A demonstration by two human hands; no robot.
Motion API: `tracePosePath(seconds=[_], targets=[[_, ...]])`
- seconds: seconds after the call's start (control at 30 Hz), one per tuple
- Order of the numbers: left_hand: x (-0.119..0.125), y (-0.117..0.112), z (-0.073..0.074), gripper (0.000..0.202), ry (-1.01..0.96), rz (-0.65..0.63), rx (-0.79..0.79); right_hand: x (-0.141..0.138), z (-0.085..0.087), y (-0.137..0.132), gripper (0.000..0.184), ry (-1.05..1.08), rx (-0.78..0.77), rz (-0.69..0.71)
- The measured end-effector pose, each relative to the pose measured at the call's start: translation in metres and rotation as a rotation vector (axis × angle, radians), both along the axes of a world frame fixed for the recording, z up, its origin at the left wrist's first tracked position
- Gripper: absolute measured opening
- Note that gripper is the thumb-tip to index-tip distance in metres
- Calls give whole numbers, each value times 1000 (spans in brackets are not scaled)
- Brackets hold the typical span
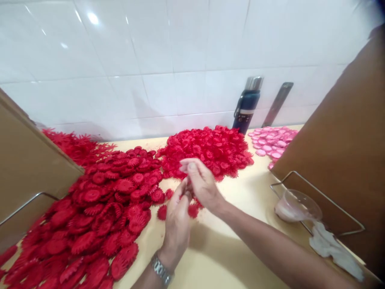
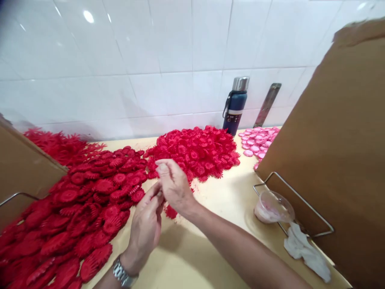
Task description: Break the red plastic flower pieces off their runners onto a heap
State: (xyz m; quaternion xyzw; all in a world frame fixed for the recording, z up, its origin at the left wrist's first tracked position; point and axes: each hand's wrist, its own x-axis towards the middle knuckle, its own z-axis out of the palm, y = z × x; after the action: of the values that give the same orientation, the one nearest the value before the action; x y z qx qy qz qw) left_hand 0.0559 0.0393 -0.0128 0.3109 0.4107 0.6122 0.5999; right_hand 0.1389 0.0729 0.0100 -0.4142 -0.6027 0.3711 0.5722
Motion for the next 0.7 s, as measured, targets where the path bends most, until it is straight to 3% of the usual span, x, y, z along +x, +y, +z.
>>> tracePosePath(seconds=[0.1,0.2,0.37,0.47,0.6,0.7], targets=[[13,-1,15,27,-223,-1,9,-21,11,11,46,-40,-2,112],[13,3,29,34,-335,131,35,-33,12,5,51,-189,26,223],[-11,21,41,56,-311,239,-104,-37,2,-36,70,-259,12,333],[-17,28,42,59,-259,206,8,-35,1,-51,84,-239,-10,354],[4,19,35,58,-333,113,80,-28,13,-25,71,-220,-111,302],[19,11,31,56,-340,108,235,-25,19,-2,71,-156,-183,231]])
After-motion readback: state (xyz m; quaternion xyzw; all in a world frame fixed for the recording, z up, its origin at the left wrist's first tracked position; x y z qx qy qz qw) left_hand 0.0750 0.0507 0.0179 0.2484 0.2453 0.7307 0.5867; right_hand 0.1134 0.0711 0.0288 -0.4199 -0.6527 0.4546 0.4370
